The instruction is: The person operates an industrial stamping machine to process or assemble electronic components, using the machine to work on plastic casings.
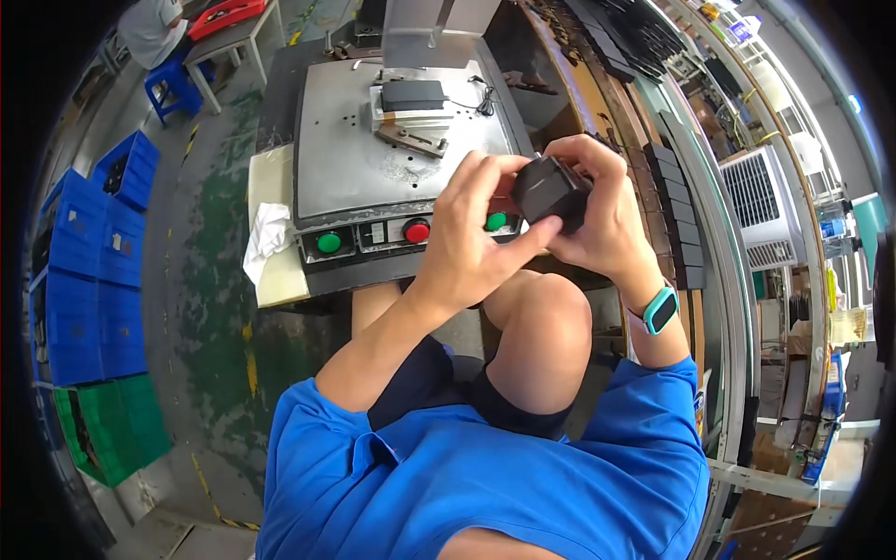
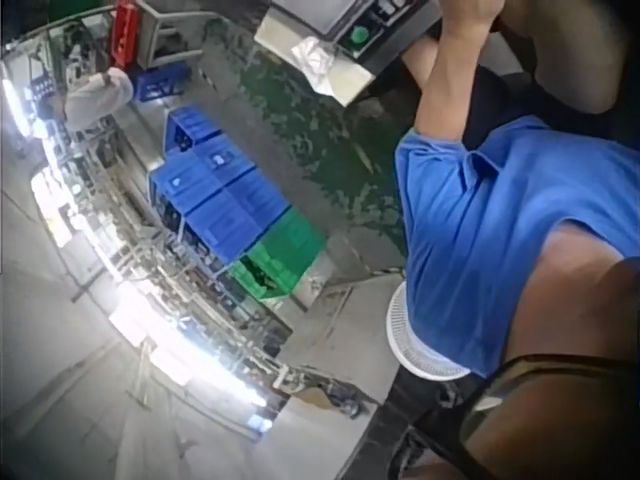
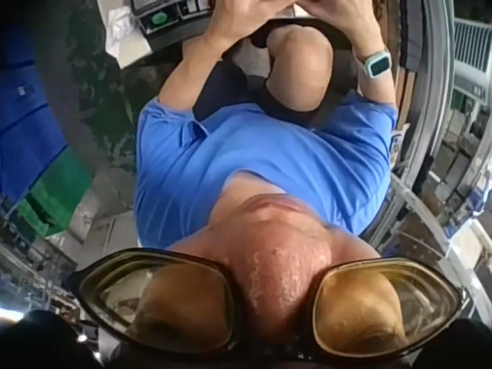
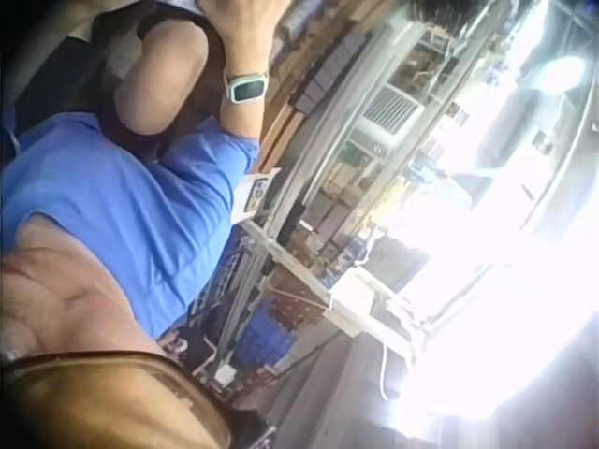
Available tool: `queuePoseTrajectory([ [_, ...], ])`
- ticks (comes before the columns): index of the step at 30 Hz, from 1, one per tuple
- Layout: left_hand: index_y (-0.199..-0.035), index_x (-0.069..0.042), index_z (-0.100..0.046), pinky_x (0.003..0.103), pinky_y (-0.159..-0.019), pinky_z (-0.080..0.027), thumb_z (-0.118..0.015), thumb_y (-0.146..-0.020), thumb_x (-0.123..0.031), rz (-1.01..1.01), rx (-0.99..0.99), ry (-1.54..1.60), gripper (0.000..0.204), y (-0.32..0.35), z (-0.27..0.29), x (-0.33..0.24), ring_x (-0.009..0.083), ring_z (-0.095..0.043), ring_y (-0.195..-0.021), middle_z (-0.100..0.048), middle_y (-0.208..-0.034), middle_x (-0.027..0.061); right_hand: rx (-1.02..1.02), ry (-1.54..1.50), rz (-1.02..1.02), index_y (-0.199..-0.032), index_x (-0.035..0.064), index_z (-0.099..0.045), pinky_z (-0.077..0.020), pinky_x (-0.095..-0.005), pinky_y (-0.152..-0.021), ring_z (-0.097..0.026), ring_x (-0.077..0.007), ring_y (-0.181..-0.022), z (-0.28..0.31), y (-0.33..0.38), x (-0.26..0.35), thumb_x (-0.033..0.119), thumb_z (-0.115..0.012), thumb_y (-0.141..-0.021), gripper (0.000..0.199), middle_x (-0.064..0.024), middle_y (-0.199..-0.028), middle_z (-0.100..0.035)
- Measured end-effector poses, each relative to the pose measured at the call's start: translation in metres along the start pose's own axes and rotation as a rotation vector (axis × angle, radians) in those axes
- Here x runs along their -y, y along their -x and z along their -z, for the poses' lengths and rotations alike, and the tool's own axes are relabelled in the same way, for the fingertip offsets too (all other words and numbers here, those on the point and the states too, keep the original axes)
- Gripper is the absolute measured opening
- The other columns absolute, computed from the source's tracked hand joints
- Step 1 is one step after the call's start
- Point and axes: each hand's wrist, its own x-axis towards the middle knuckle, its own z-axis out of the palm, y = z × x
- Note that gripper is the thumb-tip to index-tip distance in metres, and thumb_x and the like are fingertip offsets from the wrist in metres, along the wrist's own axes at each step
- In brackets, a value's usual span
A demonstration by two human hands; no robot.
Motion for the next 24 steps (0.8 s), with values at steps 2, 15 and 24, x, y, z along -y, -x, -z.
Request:
queuePoseTrajectory([
  [2,-0.113,0.003,-0.058,0.033,-0.08,-0.054,-0.08,-0.075,-0.015,-0.028,-0.013,-0.021,0.047,-0.002,-0.001,0.02,0.0229,-0.064,-0.094,-0.058,-0.1,0.0117,0.046,0.036,-0.086,-0.121,0.0005,-0.04,-0.0528,-0.0411,-0.072,-0.064,-0.0366,-0.082,-0.01,0.009,-0.004,0.012,-0.082,-0.061,0.074,-0.0168,-0.103,-0.06],
  [15,-0.115,-0.001,-0.059,0.037,-0.088,-0.051,-0.084,-0.07,-0.029,0.135,-0.069,-0.379,0.058,-0.057,0.075,0.107,0.0268,-0.063,-0.097,-0.064,-0.106,0.0141,-0.028,0.005,-0.508,-0.113,0.0011,-0.045,-0.0512,-0.0304,-0.065,-0.065,-0.0198,-0.077,0.045,0.005,-0.086,0.009,-0.077,-0.068,0.055,-0.0126,-0.092,-0.063],
  [24,-0.135,-0.003,-0.044,0.035,-0.099,-0.044,-0.083,-0.07,-0.02,0.067,0.025,-0.303,0.077,-0.137,0.147,0.186,0.0281,-0.061,-0.107,-0.065,-0.114,0.0126,0.127,-0.137,-0.682,-0.124,-0.0017,-0.051,-0.0494,-0.0271,-0.064,-0.058,-0.0134,-0.075,-0.037,0.027,-0.2,0.022,-0.077,-0.084,0.053,-0.0088,-0.098,-0.061],
])
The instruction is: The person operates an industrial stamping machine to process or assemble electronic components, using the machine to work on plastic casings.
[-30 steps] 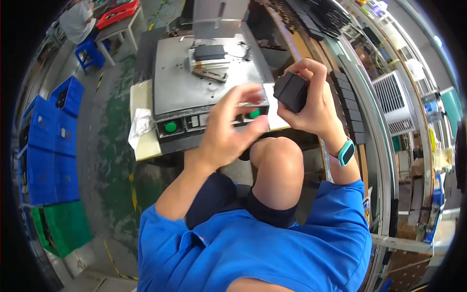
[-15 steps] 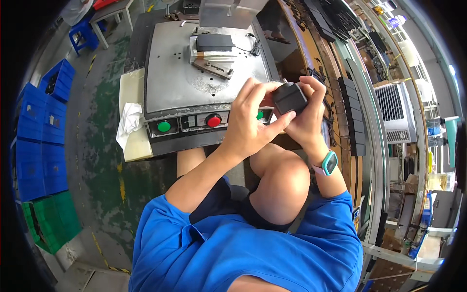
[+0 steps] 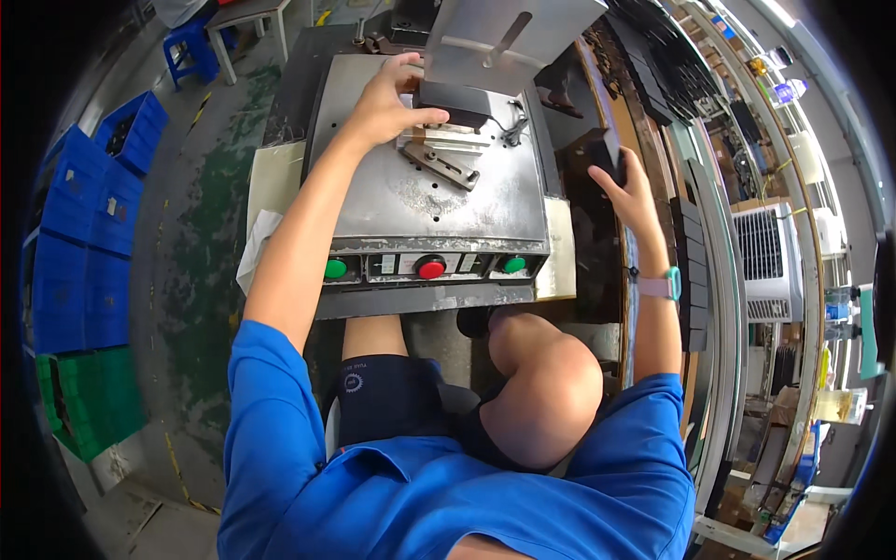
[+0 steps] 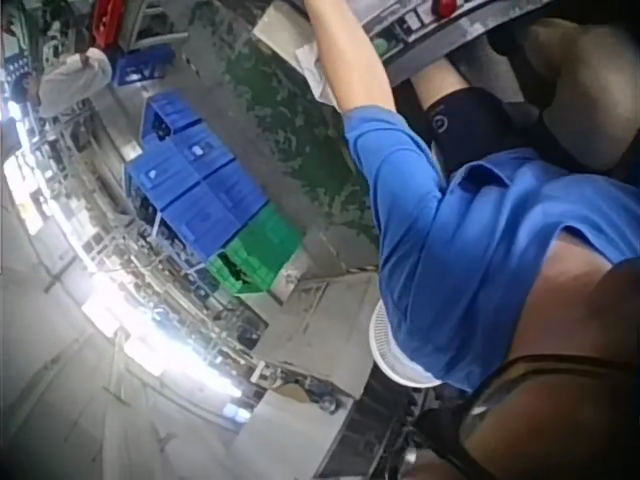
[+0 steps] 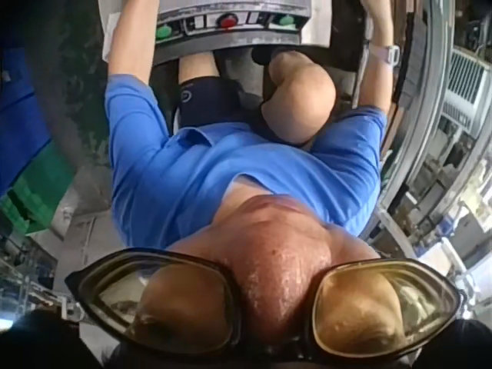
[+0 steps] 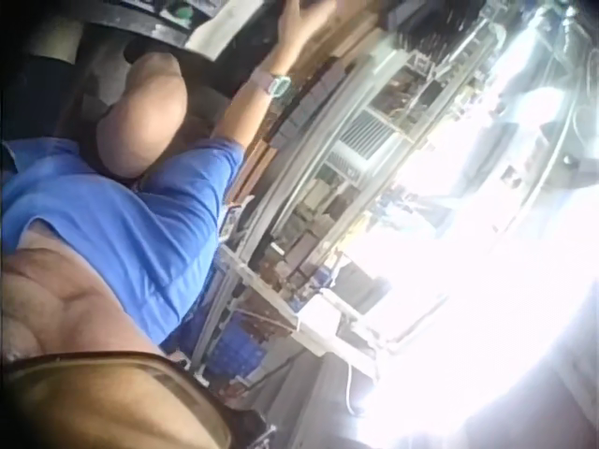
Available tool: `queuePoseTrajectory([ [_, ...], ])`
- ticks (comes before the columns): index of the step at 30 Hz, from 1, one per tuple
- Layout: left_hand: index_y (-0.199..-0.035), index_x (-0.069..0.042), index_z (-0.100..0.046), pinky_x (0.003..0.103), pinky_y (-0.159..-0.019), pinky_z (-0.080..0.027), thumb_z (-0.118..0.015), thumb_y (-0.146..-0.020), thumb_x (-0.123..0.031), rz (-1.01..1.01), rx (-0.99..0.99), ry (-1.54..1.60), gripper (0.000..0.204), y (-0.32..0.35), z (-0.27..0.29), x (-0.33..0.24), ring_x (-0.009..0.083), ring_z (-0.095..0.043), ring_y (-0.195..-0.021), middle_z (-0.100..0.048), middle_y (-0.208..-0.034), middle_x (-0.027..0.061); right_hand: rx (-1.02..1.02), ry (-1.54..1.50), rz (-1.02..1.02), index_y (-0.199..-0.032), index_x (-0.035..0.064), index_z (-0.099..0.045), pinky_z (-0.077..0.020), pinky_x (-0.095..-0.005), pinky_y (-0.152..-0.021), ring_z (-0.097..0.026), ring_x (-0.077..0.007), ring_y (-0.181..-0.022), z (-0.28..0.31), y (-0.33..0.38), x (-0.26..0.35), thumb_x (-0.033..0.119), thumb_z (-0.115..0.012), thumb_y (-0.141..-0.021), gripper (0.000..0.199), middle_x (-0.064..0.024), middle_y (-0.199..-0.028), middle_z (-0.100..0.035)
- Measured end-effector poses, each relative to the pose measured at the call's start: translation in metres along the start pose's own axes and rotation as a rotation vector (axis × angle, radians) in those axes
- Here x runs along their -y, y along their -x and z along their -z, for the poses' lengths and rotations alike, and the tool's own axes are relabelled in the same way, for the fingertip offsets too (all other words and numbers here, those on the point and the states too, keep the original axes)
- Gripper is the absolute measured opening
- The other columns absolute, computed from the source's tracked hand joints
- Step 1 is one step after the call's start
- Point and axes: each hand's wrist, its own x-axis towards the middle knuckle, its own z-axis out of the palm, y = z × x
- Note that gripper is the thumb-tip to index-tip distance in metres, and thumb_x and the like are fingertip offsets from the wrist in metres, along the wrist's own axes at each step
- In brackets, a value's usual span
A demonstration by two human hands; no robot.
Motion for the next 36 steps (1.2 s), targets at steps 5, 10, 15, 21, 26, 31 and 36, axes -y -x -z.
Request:
queuePoseTrajectory([
  [5,-0.146,-0.005,-0.03,0.039,-0.101,-0.044,-0.077,-0.08,-0.018,0.226,-0.064,0.954,0.082,0.081,0.021,-0.051,0.0265,-0.057,-0.115,-0.056,-0.127,0.0114,0.039,-0.288,-0.028,-0.127,-0.0027,-0.05,-0.0494,-0.0301,-0.075,-0.06,-0.0171,-0.087,-0.069,-0.047,0.005,0.023,-0.074,-0.086,0.054,-0.012,-0.108,-0.059],
  [10,-0.15,-0.021,-0.027,0.043,-0.087,-0.052,-0.072,-0.087,-0.027,0.534,-0.283,1.465,0.077,0.204,0.009,-0.131,0.0236,-0.057,-0.104,-0.052,-0.124,0.0141,0.096,0.261,0.764,-0.141,0.0093,-0.044,-0.0449,-0.0433,-0.091,-0.054,-0.0307,-0.112,-0.114,-0.087,0.049,0.029,-0.07,-0.087,0.064,-0.0147,-0.123,-0.055],
  [15,-0.141,-0.016,-0.036,0.038,-0.083,-0.052,-0.072,-0.085,-0.015,0.647,-0.432,1.027,0.066,0.257,-0.003,-0.116,0.0214,-0.058,-0.098,-0.056,-0.113,0.0117,0.101,0.498,0.864,-0.149,0.0178,-0.035,-0.0436,-0.05,-0.093,-0.051,-0.0358,-0.118,-0.146,-0.083,0.079,0.037,-0.066,-0.088,0.071,-0.0168,-0.131,-0.051],
  [21,-0.131,-0.012,-0.043,0.031,-0.085,-0.05,-0.065,-0.08,0.003,0.3,-0.417,-0.054,0.058,0.272,0.002,-0.058,0.0189,-0.06,-0.09,-0.06,-0.104,0.0081,0.569,0.519,0.4,-0.156,0.021,-0.014,-0.0323,-0.0566,-0.109,-0.029,-0.0415,-0.14,-0.077,-0.014,0.076,0.051,-0.077,-0.072,0.109,-0.0236,-0.154,-0.024],
  [26,-0.128,-0.009,-0.044,0.032,-0.085,-0.049,-0.067,-0.074,0.007,0.292,-0.316,-0.086,0.061,0.253,-0.001,-0.068,0.0196,-0.059,-0.091,-0.06,-0.104,0.0086,0.337,0.657,0.409,-0.154,0.0113,-0.019,-0.0305,-0.0563,-0.11,-0.025,-0.0413,-0.142,-0.08,0.091,0.044,0.044,-0.086,-0.062,0.118,-0.0224,-0.154,-0.025],
  [31,-0.14,-0.008,-0.037,0.033,-0.096,-0.043,-0.063,-0.085,-0.01,0.195,-0.128,0.366,0.061,0.17,-0.056,-0.162,0.0221,-0.054,-0.11,-0.055,-0.12,0.013,0.258,-0.33,0.483,-0.145,0.0029,-0.033,-0.037,-0.041,-0.107,-0.04,-0.0291,-0.132,-0.071,0.098,0.1,0.037,-0.082,-0.075,0.092,-0.0156,-0.141,-0.042],
  [36,-0.152,-0.007,-0.023,0.035,-0.104,-0.036,-0.056,-0.094,-0.029,0.136,0.102,0.373,0.07,0.139,-0.119,-0.215,0.0259,-0.038,-0.135,-0.039,-0.146,0.0194,0.232,-0.656,0.062,-0.126,0.0019,-0.052,-0.0485,-0.0318,-0.089,-0.057,-0.0147,-0.098,0.005,0.09,0.076,0.036,-0.07,-0.089,0.053,-0.0049,-0.104,-0.06],
])
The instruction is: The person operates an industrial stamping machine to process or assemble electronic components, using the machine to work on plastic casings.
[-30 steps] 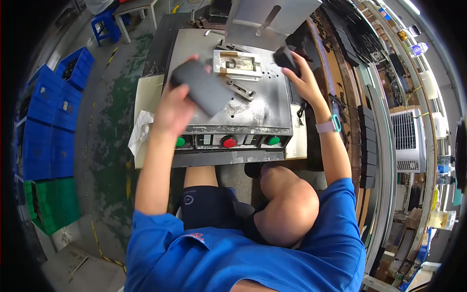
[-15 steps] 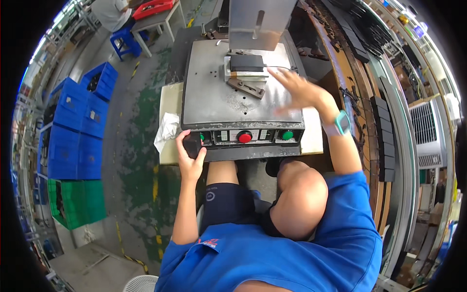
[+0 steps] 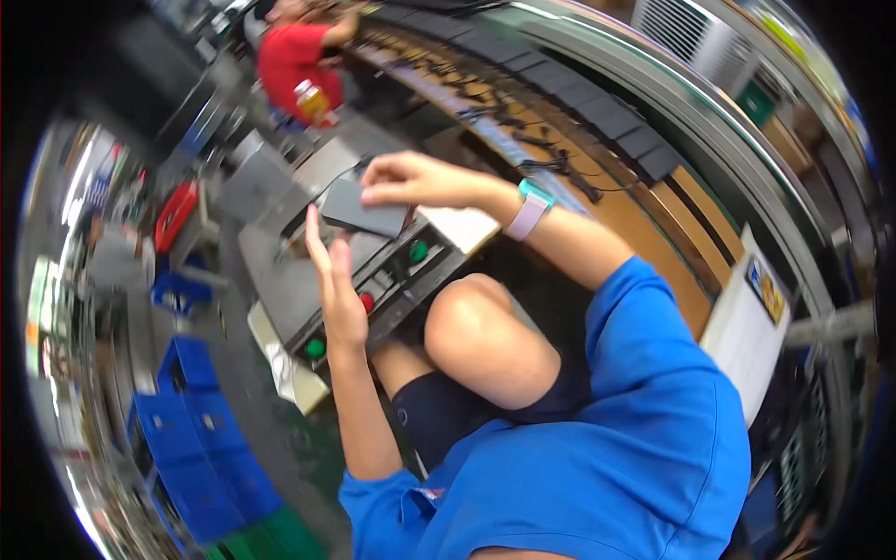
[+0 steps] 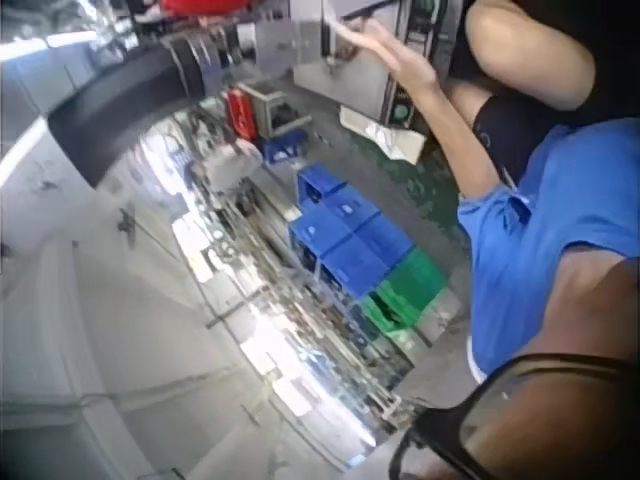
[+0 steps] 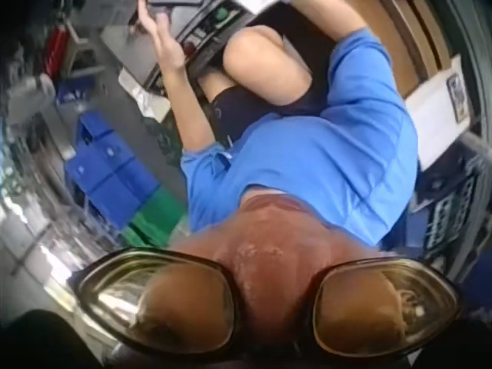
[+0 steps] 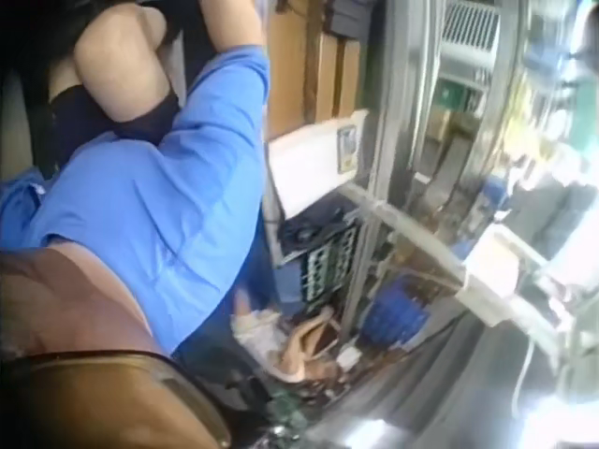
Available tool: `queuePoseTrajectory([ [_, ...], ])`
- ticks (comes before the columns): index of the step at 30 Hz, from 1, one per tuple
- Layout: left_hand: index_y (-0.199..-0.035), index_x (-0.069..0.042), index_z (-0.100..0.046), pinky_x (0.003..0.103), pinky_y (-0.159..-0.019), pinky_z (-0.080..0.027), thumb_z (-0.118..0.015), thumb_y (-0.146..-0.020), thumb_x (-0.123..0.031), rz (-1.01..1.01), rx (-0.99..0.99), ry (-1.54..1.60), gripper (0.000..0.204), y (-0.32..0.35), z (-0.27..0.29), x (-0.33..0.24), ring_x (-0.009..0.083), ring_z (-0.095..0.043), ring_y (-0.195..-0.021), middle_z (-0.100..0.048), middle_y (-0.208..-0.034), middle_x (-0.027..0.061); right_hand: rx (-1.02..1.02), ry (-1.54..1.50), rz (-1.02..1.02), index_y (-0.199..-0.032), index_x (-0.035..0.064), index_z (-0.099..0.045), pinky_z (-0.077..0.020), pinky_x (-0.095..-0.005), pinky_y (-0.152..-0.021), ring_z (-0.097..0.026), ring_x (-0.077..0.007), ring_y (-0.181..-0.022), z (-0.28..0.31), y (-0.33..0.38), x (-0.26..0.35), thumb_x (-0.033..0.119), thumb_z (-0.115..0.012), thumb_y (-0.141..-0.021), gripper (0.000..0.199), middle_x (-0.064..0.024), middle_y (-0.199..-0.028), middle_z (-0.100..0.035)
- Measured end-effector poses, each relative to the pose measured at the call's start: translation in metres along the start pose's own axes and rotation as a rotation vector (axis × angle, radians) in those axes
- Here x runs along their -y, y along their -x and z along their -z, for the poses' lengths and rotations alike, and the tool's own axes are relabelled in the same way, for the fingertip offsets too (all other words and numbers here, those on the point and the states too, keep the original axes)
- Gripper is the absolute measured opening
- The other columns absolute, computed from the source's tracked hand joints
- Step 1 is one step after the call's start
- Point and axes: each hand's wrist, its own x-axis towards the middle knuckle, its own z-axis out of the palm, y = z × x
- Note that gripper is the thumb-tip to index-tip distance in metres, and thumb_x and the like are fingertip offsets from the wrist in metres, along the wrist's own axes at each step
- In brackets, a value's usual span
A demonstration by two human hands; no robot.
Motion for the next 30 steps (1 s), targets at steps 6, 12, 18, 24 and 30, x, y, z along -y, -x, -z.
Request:
queuePoseTrajectory([
  [6,-0.138,-0.003,-0.046,0.042,-0.108,-0.035,-0.059,-0.089,-0.028,-0.147,0.468,-0.569,0.057,0.077,-0.051,-0.006,0.0344,-0.046,-0.13,-0.048,-0.14,0.0221,-0.64,0.39,0.047,-0.121,0.0063,-0.057,-0.0542,-0.0333,-0.07,-0.061,-0.0193,-0.092,0.202,0.137,0.064,0.026,-0.065,-0.092,0.037,-0.0082,-0.103,-0.062],
  [12,-0.114,0.001,-0.064,0.047,-0.105,-0.039,-0.062,-0.083,-0.028,-0.235,0.448,-0.613,0.042,0.092,-0.057,0.001,0.0389,-0.053,-0.122,-0.057,-0.128,0.0226,-0.857,1.884,-0.133,-0.123,0.004,-0.055,-0.0512,-0.0424,-0.081,-0.062,-0.0339,-0.094,0.387,0.38,0.015,0.019,-0.07,-0.085,0.044,-0.017,-0.105,-0.062],
  [18,-0.117,0.0,-0.061,0.05,-0.102,-0.041,-0.061,-0.085,-0.04,-0.393,0.312,-0.424,0.052,0.104,-0.051,0.036,0.0436,-0.053,-0.119,-0.057,-0.127,0.0253,-1.049,1.702,-0.998,-0.123,0.0035,-0.055,-0.0465,-0.0467,-0.093,-0.055,-0.0428,-0.11,0.316,0.458,0.008,0.023,-0.071,-0.082,0.048,-0.0216,-0.119,-0.057],
  [24,-0.119,0.001,-0.059,0.052,-0.101,-0.042,-0.056,-0.088,-0.046,-0.411,0.189,-0.227,0.056,0.102,-0.063,0.055,0.0465,-0.053,-0.119,-0.055,-0.127,0.0283,-0.756,1.194,-0.904,-0.135,-0.0097,-0.04,-0.0429,-0.0458,-0.101,-0.049,-0.0466,-0.12,0.191,0.331,-0.004,0.056,-0.079,-0.067,0.102,-0.0322,-0.13,-0.048],
  [30,-0.118,0.001,-0.058,0.046,-0.104,-0.041,-0.051,-0.093,-0.045,-0.353,0.321,-0.383,0.052,0.087,-0.033,0.042,0.0406,-0.053,-0.12,-0.057,-0.127,0.0239,-0.798,1.201,-0.989,-0.127,-0.0064,-0.044,-0.0446,-0.0451,-0.095,-0.051,-0.0434,-0.116,0.153,0.297,0.009,0.038,-0.083,-0.061,0.088,-0.0294,-0.119,-0.051],
])
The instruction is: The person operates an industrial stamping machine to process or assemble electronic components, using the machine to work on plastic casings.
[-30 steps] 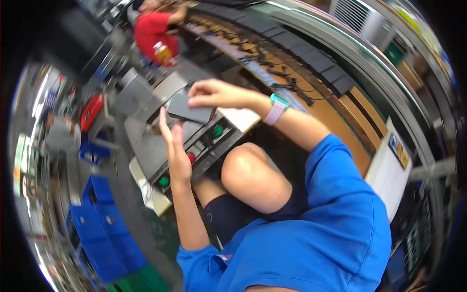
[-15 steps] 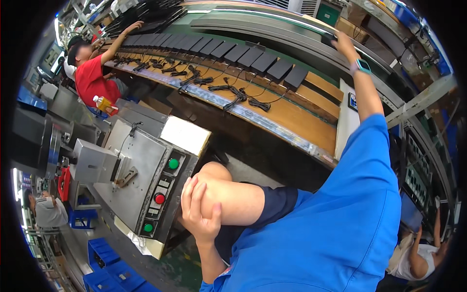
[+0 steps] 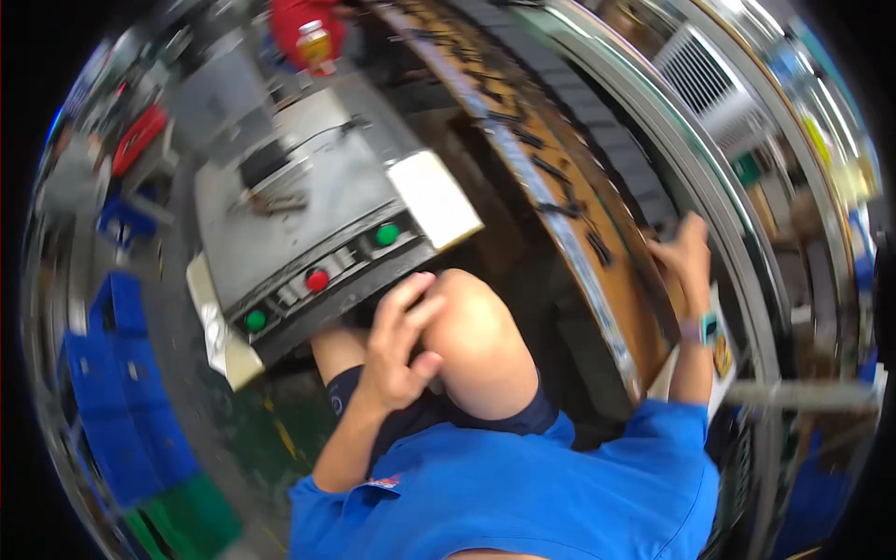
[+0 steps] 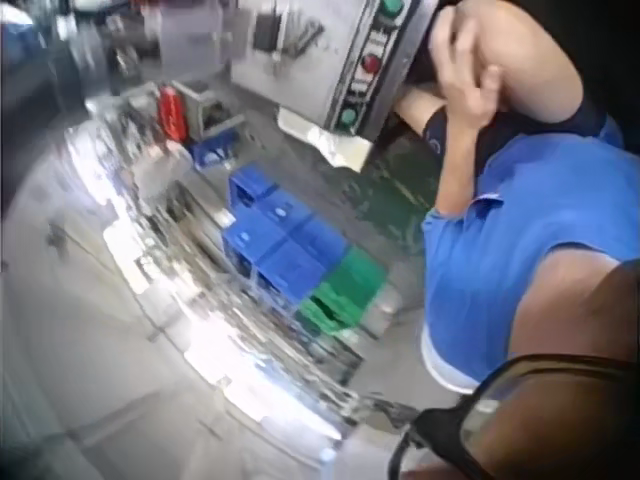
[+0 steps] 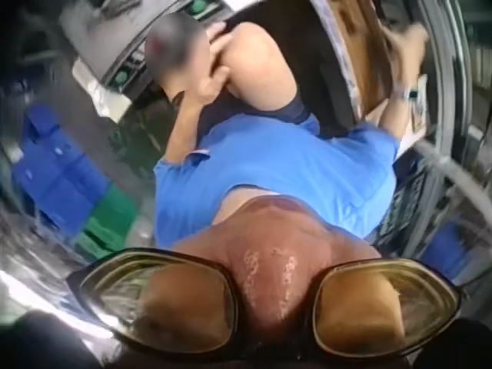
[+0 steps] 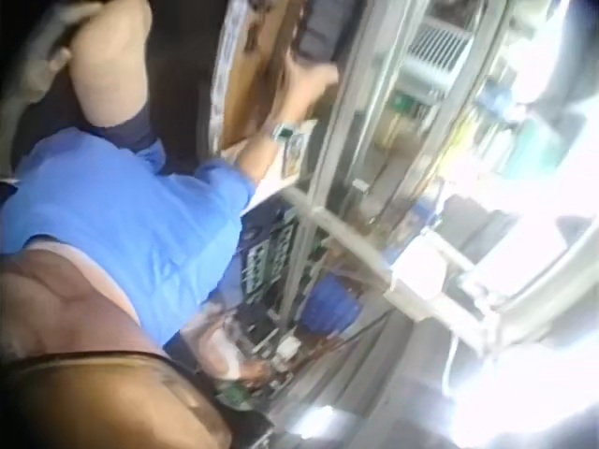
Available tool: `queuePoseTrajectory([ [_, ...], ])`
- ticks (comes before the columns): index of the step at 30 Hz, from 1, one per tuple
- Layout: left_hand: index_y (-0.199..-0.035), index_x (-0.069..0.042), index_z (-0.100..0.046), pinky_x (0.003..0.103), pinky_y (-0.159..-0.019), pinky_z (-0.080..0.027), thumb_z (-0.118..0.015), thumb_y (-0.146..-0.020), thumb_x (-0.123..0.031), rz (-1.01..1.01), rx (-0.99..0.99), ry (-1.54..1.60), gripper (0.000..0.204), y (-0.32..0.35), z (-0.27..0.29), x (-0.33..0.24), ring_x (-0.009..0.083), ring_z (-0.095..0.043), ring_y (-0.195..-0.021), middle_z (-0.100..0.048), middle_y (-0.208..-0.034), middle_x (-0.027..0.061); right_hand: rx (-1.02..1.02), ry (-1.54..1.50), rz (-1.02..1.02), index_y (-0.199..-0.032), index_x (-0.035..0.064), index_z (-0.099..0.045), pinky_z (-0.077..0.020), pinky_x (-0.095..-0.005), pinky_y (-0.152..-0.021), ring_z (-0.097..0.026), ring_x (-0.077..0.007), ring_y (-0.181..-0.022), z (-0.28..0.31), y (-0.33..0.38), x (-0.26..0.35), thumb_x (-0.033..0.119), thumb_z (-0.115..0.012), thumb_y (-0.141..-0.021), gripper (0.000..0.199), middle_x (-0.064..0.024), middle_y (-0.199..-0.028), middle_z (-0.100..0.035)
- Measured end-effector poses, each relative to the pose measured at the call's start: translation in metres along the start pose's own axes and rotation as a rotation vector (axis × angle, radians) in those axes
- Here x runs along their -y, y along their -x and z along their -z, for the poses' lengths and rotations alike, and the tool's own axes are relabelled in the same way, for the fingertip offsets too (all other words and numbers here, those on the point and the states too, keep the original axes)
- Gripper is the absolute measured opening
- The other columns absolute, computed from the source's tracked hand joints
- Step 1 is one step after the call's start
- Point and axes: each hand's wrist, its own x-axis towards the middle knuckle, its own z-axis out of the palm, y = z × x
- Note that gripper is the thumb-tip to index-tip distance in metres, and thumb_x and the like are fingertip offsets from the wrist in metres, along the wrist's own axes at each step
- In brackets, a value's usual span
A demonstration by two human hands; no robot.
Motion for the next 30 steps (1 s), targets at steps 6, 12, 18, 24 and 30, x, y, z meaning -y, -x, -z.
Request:
queuePoseTrajectory([
  [6,-0.118,-0.002,-0.054,0.037,-0.097,-0.045,-0.071,-0.083,-0.012,0.426,-0.569,-0.296,0.04,-0.005,0.142,0.12,0.0262,-0.057,-0.117,-0.061,-0.119,0.0144,-0.835,-0.544,0.731,-0.132,0.0046,-0.043,-0.05,-0.039,-0.09,-0.057,-0.0263,-0.102,0.137,0.003,0.036,0.001,-0.079,-0.061,0.08,-0.0149,-0.117,-0.053],
  [12,-0.136,-0.006,-0.04,0.038,-0.101,-0.042,-0.08,-0.076,-0.019,0.194,-0.491,-0.566,0.074,-0.075,0.217,0.246,0.0274,-0.056,-0.118,-0.06,-0.124,0.0136,-0.177,-1.157,0.58,-0.133,0.0102,-0.046,-0.0523,-0.0285,-0.068,-0.057,-0.0171,-0.082,0.135,0.002,0.158,-0.002,-0.068,-0.063,0.074,-0.0078,-0.099,-0.053],
  [18,-0.144,-0.008,-0.035,0.036,-0.105,-0.039,-0.076,-0.081,-0.02,0.281,-0.404,0.336,0.075,-0.08,0.219,0.219,0.0255,-0.054,-0.12,-0.058,-0.127,0.011,0.204,-0.843,0.924,-0.129,0.0088,-0.045,-0.0473,-0.0278,-0.067,-0.055,-0.0133,-0.077,0.013,-0.023,0.297,0.001,-0.065,-0.065,0.067,-0.0051,-0.092,-0.054],
  [24,-0.147,-0.017,-0.035,0.042,-0.099,-0.044,-0.063,-0.093,-0.033,0.148,-0.788,1.429,0.062,0.012,0.172,0.111,0.023,-0.053,-0.113,-0.051,-0.125,0.0118,0.888,-0.572,0.599,-0.139,0.0019,-0.04,-0.0488,-0.0251,-0.066,-0.056,-0.0088,-0.082,-0.085,-0.078,0.384,0.007,-0.072,-0.081,0.066,-0.0057,-0.106,-0.057],
  [30,-0.148,-0.022,-0.033,0.036,-0.082,-0.049,-0.06,-0.094,-0.035,0.465,-0.922,1.395,0.062,0.125,0.122,0.053,0.0184,-0.052,-0.095,-0.049,-0.115,0.0124,0.561,-0.972,1.159,-0.139,0.005,-0.045,-0.0489,-0.0253,-0.066,-0.061,-0.0153,-0.082,-0.138,-0.046,0.485,0.021,-0.071,-0.089,0.059,-0.0093,-0.108,-0.06],
])
